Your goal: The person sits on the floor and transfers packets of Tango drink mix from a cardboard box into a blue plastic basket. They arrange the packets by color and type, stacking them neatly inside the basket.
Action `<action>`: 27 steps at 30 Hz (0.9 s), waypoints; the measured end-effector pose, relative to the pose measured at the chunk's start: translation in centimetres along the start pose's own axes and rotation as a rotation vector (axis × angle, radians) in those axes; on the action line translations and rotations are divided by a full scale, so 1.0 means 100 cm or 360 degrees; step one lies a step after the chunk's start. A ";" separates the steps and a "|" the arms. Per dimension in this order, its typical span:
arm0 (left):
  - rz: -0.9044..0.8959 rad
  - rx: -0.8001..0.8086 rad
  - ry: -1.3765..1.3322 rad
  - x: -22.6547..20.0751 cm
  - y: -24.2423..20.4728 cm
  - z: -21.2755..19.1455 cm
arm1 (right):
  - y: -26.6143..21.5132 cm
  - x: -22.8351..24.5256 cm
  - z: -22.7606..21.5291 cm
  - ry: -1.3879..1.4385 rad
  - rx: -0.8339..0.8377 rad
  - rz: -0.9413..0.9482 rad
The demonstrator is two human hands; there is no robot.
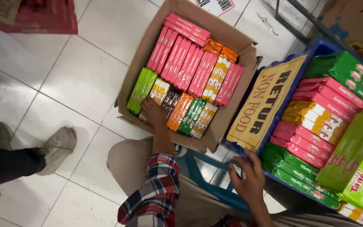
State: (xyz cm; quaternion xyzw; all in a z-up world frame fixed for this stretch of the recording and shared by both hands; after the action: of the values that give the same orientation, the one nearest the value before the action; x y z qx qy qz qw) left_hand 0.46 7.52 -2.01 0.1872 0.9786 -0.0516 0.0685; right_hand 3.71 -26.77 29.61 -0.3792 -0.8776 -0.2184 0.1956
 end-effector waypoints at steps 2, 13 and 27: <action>-0.0089 0.0281 -0.0014 -0.001 0.008 -0.008 | 0.004 0.006 -0.001 -0.0044 -0.0039 -0.0010; -0.0176 0.0346 -0.0093 -0.002 0.005 -0.006 | 0.009 0.009 -0.005 -0.0023 -0.0041 -0.0071; -0.0844 0.0877 -0.1241 -0.066 -0.038 -0.167 | 0.002 -0.004 -0.001 0.0174 -0.0009 0.0038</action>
State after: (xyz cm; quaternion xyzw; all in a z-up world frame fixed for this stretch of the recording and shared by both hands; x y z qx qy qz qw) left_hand 3.21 3.80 15.69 -0.0881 0.8445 -0.3871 0.3593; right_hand 4.12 -26.91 29.57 -0.3777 -0.8604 -0.2388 0.2449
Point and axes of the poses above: each hand's wrist, its own y-axis towards the middle knuckle, its own z-axis out of the palm, x = y × z, the point moved 2 cm from there along y, towards the middle knuckle, and after that the axes turned 3 degrees about -z, right-handed, at the moved point
